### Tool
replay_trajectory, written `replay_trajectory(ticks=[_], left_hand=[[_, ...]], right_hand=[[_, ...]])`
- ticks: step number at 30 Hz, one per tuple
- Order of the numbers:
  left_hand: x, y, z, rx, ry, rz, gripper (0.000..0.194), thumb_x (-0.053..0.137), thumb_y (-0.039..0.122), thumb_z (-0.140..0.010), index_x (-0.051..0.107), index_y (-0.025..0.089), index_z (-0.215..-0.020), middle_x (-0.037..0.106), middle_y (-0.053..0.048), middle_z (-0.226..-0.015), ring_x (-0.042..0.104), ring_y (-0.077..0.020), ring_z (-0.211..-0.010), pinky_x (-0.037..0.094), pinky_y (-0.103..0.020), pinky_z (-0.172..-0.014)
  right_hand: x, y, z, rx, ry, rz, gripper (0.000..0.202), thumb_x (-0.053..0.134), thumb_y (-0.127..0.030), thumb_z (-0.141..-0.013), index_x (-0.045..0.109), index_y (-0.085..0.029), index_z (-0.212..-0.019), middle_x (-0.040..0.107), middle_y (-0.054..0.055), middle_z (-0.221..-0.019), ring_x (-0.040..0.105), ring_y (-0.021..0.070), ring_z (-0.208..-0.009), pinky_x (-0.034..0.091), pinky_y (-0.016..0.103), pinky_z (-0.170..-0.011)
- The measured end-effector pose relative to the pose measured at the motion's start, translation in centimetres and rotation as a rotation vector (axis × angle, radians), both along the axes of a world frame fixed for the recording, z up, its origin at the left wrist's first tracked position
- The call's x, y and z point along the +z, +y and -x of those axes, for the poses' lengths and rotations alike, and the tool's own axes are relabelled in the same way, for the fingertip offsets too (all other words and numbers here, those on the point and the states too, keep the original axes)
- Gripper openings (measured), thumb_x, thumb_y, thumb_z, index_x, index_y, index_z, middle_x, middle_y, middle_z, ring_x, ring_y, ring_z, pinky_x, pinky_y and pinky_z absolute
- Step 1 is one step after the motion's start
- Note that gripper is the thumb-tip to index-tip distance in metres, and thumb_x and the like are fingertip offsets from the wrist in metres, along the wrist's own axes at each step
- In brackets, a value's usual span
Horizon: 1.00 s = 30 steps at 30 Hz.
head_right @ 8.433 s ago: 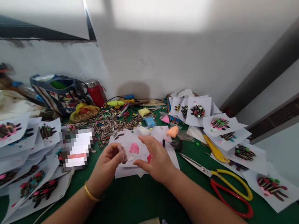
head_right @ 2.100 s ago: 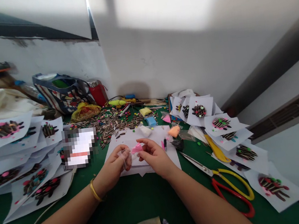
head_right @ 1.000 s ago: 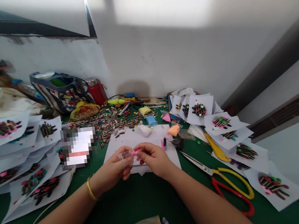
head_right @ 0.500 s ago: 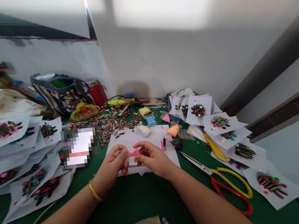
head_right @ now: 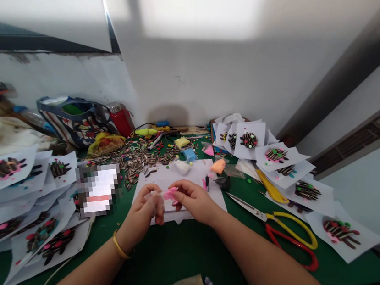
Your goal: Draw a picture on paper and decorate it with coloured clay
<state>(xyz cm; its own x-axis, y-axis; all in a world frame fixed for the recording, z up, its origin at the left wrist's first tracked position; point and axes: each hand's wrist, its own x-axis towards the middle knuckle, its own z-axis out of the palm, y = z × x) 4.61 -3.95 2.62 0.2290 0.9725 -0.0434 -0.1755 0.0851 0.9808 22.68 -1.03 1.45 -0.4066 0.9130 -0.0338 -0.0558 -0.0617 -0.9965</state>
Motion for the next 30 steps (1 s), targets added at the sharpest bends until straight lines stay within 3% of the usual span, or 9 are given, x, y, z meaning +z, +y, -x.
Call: replay_trajectory(ticks=[4, 7, 11, 15, 17, 20, 22, 26, 30], left_hand=[[-0.2, 0.7, 0.6, 0.070, 0.032, -0.020, 0.030, 0.053, 0.036, -0.091, 0.042, 0.022, -0.115, 0.065, 0.002, -0.078, 0.059, -0.0101, -0.055, 0.049, -0.025, -0.059], [-0.2, 1.0, 0.8, 0.139, 0.109, -0.047, 0.030, 0.055, 0.033, -0.089, 0.044, 0.020, -0.115, 0.062, 0.002, -0.079, 0.059, -0.0104, -0.060, 0.050, -0.026, -0.063], [-0.1, 1.2, 0.9, 0.177, 0.182, -0.098, 0.025, 0.054, 0.032, -0.090, 0.048, 0.020, -0.112, 0.059, 0.002, -0.079, 0.059, -0.0105, -0.063, 0.050, -0.026, -0.066], [-0.2, 1.6, 1.4, 0.243, 0.213, -0.130, 0.024, 0.054, 0.032, -0.090, 0.051, 0.020, -0.109, 0.059, 0.001, -0.082, 0.060, -0.0112, -0.064, 0.051, -0.027, -0.066], [-0.5, 1.9, 1.7, 0.271, 0.238, -0.140, 0.024, 0.055, 0.033, -0.089, 0.052, 0.020, -0.108, 0.059, 0.000, -0.083, 0.060, -0.0121, -0.066, 0.052, -0.028, -0.067], [-1.1, 2.3, 2.0, 0.271, 0.323, -0.159, 0.023, 0.056, 0.035, -0.087, 0.057, 0.019, -0.105, 0.063, -0.003, -0.087, 0.064, -0.0167, -0.077, 0.052, -0.033, -0.076], [-1.5, 2.4, 2.2, 0.215, 0.415, -0.207, 0.025, 0.058, 0.034, -0.086, 0.059, 0.020, -0.106, 0.066, -0.006, -0.098, 0.065, -0.0215, -0.093, 0.050, -0.038, -0.088], [-2.1, 2.2, 2.3, 0.004, 0.712, -0.345, 0.048, 0.066, 0.033, -0.080, 0.056, 0.024, -0.125, 0.059, -0.008, -0.130, 0.052, -0.0273, -0.123, 0.035, -0.043, -0.109], [-2.0, 1.9, 2.2, -0.150, 0.939, -0.453, 0.067, 0.073, 0.031, -0.075, 0.047, 0.026, -0.137, 0.055, -0.008, -0.136, 0.050, -0.0290, -0.124, 0.035, -0.043, -0.109]], right_hand=[[0.5, 2.2, -3.3, -0.341, -0.275, -0.263, 0.033, 0.050, -0.044, -0.091, 0.056, -0.021, -0.115, 0.064, 0.003, -0.087, 0.062, 0.0173, -0.074, 0.051, 0.032, -0.069], [1.4, 3.6, -6.3, -0.537, -0.819, -0.496, 0.032, 0.044, -0.037, -0.095, 0.059, -0.021, -0.118, 0.067, 0.008, -0.096, 0.062, 0.0240, -0.088, 0.046, 0.036, -0.077], [1.7, 4.4, -8.4, -0.500, -1.284, -0.587, 0.033, 0.040, -0.026, -0.095, 0.065, -0.017, -0.114, 0.068, 0.015, -0.101, 0.059, 0.0292, -0.094, 0.041, 0.040, -0.080], [1.4, 4.2, -8.2, -0.606, -1.360, -0.679, 0.040, 0.052, -0.023, -0.089, 0.059, -0.016, -0.128, 0.060, 0.018, -0.119, 0.051, 0.0341, -0.107, 0.039, 0.045, -0.086], [1.5, 3.9, -7.6, -0.476, -1.258, -0.758, 0.039, 0.055, -0.021, -0.087, 0.061, -0.017, -0.125, 0.059, 0.015, -0.120, 0.050, 0.0315, -0.110, 0.039, 0.043, -0.090], [1.6, 3.1, -6.4, 0.002, -1.082, -0.812, 0.028, 0.059, -0.020, -0.085, 0.068, -0.022, -0.112, 0.063, 0.010, -0.110, 0.054, 0.0245, -0.105, 0.039, 0.038, -0.091], [1.5, 2.6, -5.5, 0.157, -1.077, -0.798, 0.025, 0.063, -0.019, -0.083, 0.069, -0.023, -0.107, 0.063, 0.008, -0.106, 0.055, 0.0235, -0.103, 0.038, 0.038, -0.089], [1.2, 2.2, -4.6, 0.195, -1.134, -0.794, 0.014, 0.065, -0.016, -0.082, 0.070, -0.019, -0.095, 0.064, 0.008, -0.098, 0.055, 0.0229, -0.098, 0.037, 0.035, -0.085], [1.6, 2.3, -4.8, 0.156, -1.127, -0.779, 0.006, 0.063, -0.014, -0.082, 0.065, -0.017, -0.087, 0.064, 0.007, -0.094, 0.055, 0.0208, -0.093, 0.037, 0.032, -0.082]])
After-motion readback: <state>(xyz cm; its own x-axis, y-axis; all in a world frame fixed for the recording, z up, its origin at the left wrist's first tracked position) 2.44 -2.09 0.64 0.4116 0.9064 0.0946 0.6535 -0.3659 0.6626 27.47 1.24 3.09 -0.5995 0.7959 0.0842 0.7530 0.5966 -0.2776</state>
